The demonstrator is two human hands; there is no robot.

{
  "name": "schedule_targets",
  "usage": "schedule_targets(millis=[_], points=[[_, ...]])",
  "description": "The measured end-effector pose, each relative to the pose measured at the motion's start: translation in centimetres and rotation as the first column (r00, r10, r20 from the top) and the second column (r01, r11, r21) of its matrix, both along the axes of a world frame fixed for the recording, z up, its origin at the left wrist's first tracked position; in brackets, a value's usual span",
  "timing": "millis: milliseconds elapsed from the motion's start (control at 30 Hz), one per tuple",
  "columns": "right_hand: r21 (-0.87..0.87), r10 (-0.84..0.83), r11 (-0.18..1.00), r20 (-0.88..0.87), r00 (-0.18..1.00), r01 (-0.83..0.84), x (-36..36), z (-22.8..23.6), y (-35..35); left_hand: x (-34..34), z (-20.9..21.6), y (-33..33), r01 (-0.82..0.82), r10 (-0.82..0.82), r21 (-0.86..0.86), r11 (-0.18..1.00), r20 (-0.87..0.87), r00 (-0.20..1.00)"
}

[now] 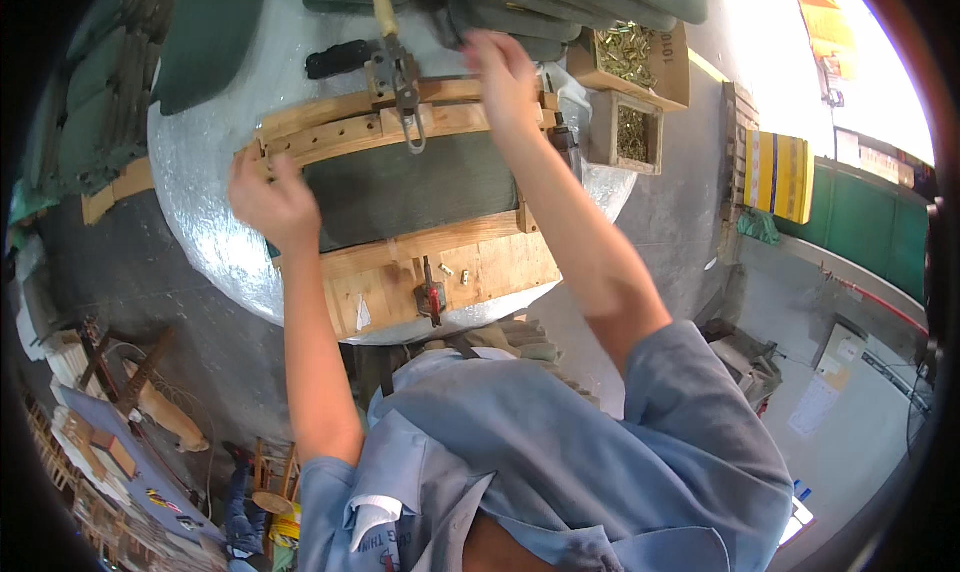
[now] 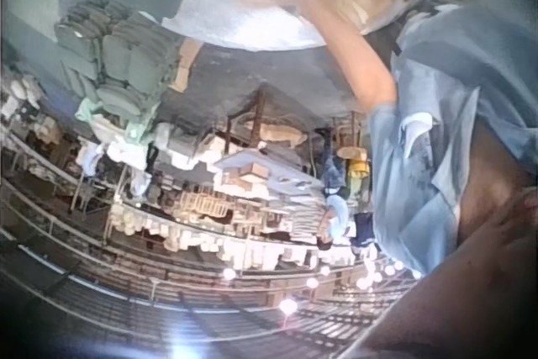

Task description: The person places green fabric cushions into a wooden jig and uses a pneumatic drill to drive fasteners into the corners. They repeatedly pick up cushions, align them in the jig, drill, and stack the finished units.

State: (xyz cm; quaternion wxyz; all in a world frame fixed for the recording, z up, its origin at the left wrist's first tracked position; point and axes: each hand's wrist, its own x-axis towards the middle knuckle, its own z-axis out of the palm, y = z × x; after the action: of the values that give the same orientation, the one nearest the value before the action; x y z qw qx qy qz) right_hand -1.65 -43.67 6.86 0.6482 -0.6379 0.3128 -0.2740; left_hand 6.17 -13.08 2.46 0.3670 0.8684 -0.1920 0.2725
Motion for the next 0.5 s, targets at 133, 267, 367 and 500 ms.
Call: schedule_targets(millis=[133, 267, 367, 500], points=[[-0.384, -0.629, 0.765, -0.270, 0.729, 0.517, -12.3, -6.8, -2.4, -0.7, -3.6, 1.6, -0.362, 0.473, 0.306, 0.881, -0.547, 0.691], [-0.474, -0.575, 0.812, -0.750, 0.328, 0.340, -11.3, -7.9, -0.8, -0.8, -3.5, 0.8, -0.396, 0.541, 0.369, 0.841, -0.599, 0.590], [-0.498, -0.571, 0.815, -0.775, 0.271, 0.296, -10.1, -8.1, -0.5, -0.5, -3.4, 0.4, -0.456, 0.564, 0.348, 0.819, -0.631, 0.533], [-0.536, -0.589, 0.806, -0.765, 0.260, 0.251, -10.4, -9.0, -0.3, -1.3, -4.1, 0.9, -0.463, 0.588, 0.366, 0.808, -0.554, 0.589]])
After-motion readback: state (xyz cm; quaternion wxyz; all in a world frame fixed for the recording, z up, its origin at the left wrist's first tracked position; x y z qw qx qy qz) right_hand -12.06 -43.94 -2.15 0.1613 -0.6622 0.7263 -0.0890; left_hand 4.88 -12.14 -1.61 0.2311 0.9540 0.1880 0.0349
